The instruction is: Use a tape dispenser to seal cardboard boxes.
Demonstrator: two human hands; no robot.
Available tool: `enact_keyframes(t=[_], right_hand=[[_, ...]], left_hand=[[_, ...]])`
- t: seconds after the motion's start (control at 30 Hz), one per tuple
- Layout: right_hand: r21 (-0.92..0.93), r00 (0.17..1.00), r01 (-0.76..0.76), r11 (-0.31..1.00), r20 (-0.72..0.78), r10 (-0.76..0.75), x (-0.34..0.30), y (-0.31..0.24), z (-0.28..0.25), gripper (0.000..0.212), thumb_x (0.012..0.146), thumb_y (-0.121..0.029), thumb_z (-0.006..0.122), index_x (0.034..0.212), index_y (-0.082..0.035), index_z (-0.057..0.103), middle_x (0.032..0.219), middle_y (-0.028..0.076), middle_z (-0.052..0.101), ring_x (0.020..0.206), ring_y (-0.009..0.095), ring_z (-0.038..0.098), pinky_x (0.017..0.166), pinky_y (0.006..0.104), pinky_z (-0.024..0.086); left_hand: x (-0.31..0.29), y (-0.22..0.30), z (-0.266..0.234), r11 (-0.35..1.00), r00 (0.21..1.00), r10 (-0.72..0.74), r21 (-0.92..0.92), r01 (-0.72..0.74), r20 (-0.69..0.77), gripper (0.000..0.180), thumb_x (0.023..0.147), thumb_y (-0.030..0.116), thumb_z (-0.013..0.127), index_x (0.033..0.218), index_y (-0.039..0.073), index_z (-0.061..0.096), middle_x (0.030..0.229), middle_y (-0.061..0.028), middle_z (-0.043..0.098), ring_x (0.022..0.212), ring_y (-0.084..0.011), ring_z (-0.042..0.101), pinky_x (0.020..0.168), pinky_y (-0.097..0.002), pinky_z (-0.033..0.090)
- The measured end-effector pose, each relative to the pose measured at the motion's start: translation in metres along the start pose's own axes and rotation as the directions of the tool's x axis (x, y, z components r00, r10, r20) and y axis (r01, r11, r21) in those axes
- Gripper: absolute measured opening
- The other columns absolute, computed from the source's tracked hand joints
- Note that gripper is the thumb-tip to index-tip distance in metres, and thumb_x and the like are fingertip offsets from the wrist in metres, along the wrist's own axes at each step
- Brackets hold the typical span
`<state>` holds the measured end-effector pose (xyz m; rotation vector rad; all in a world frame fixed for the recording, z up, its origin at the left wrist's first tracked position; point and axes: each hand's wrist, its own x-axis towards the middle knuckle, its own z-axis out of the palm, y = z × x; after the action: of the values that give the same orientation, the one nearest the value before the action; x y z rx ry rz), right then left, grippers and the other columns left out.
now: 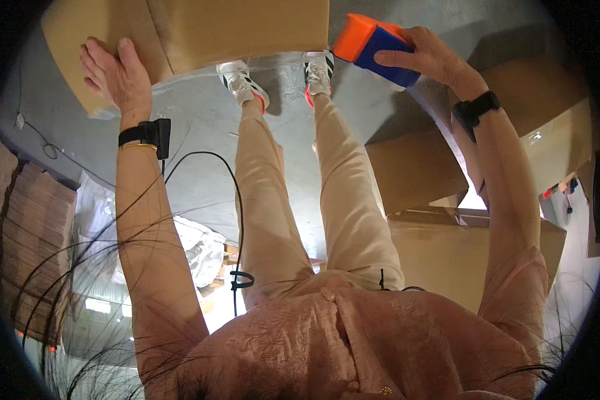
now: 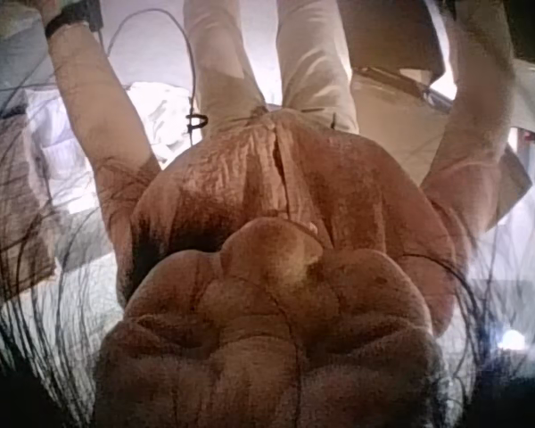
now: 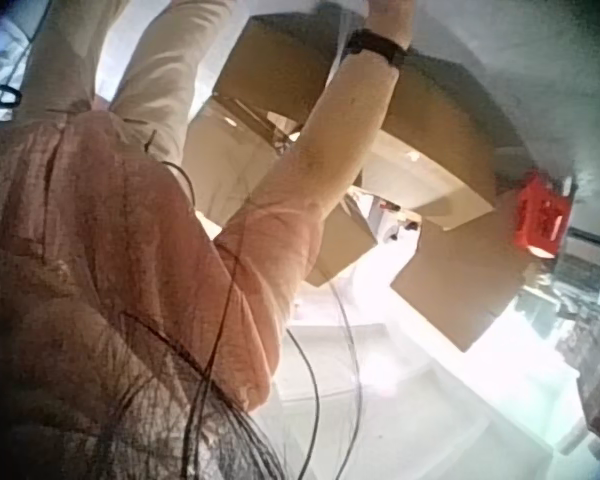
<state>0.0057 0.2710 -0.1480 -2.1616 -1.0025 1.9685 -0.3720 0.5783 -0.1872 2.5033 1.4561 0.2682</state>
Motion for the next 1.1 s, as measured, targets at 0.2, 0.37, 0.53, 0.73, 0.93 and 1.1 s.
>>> enact_keyframes(t=[0.2, 0.37, 0.53, 0.73, 0.93, 1.1], right_hand=[[0.01, 0.999, 0.047, 0.999, 0.024, -0.047, 0.004, -0.018, -0.009, 0.056, 0.082, -0.045, 0.077, 0.114, 0.0, 0.068, 0.092, 0.012, 0.069, 0.086, 0.023, 0.066, 0.077, 0.0352, 0.051], [-0.03, 0.978, -0.08, 0.996, 0.189, 0.084, -0.005, -0.035, -0.028, 0.069, 0.083, -0.057, 0.069, 0.122, -0.001, 0.069, 0.106, 0.013, 0.072, 0.099, 0.026, 0.067, 0.085, 0.037, 0.052], [0.038, 0.99, -0.081, 0.996, 0.116, 0.076, -0.008, -0.023, -0.028, 0.065, 0.08, -0.052, 0.074, 0.122, -0.002, 0.069, 0.106, 0.013, 0.073, 0.1, 0.027, 0.067, 0.088, 0.0367, 0.052], [0.041, 0.981, 0.034, 0.999, 0.19, -0.041, -0.008, -0.021, -0.035, 0.071, 0.082, -0.052, 0.074, 0.133, -0.004, 0.063, 0.117, 0.013, 0.072, 0.108, 0.028, 0.066, 0.097, 0.0386, 0.049], [0.005, 0.979, 0.129, 0.992, 0.161, -0.128, 0.0, -0.007, -0.027, 0.072, 0.08, -0.055, 0.076, 0.129, -0.004, 0.064, 0.113, 0.012, 0.073, 0.104, 0.028, 0.067, 0.094, 0.0387, 0.051], [-0.05, 0.969, 0.21, 0.976, 0.142, -0.201, 0.014, -0.001, -0.023, 0.073, 0.079, -0.058, 0.077, 0.127, -0.005, 0.066, 0.109, 0.012, 0.074, 0.1, 0.028, 0.068, 0.091, 0.0389, 0.052]], left_hand=[[0.006, 0.002, -0.01, 0.999, 0.995, -0.032, 0.001, 0.032, 0.097, 0.084, 0.099, 0.059, 0.043, 0.158, 0.001, 0.022, 0.166, -0.0237, 0.017, 0.153, -0.0397, 0.014, 0.121, -0.061, 0.007], [-0.004, 0.054, -0.012, 0.977, 0.98, 0.189, 0.086, -0.193, 0.06, 0.074, 0.1, 0.046, 0.049, 0.154, -0.001, 0.03, 0.16, -0.0251, 0.03, 0.15, -0.0436, 0.022, 0.117, -0.0667, 0.014], [-0.036, 0.173, 0.009, 0.873, 0.868, 0.485, -0.118, -0.473, 0.111, 0.068, 0.102, 0.046, 0.048, 0.154, 0.005, 0.035, 0.158, -0.0234, 0.035, 0.149, -0.045, 0.026, 0.117, -0.0662, 0.017], [-0.041, 0.181, 0.047, 0.819, 0.804, 0.573, -0.08, -0.568, 0.158, 0.07, 0.102, 0.048, 0.047, 0.157, 0.008, 0.031, 0.162, -0.0195, 0.03, 0.15, -0.0432, 0.024, 0.114, -0.0727, 0.011], [-0.041, 0.178, 0.048, 0.819, 0.797, 0.573, -0.129, -0.558, 0.19, 0.082, 0.099, 0.059, 0.047, 0.159, 0.007, 0.026, 0.165, -0.0203, 0.023, 0.152, -0.0419, 0.018, 0.115, -0.0723, 0.007], [-0.038, 0.172, 0.039, 0.782, 0.728, 0.62, -0.15, -0.605, 0.294, 0.117, 0.081, 0.082, 0.055, 0.162, 0.006, 0.015, 0.167, -0.0227, 0.015, 0.154, -0.0442, 0.009, 0.115, -0.0729, 0.004]])
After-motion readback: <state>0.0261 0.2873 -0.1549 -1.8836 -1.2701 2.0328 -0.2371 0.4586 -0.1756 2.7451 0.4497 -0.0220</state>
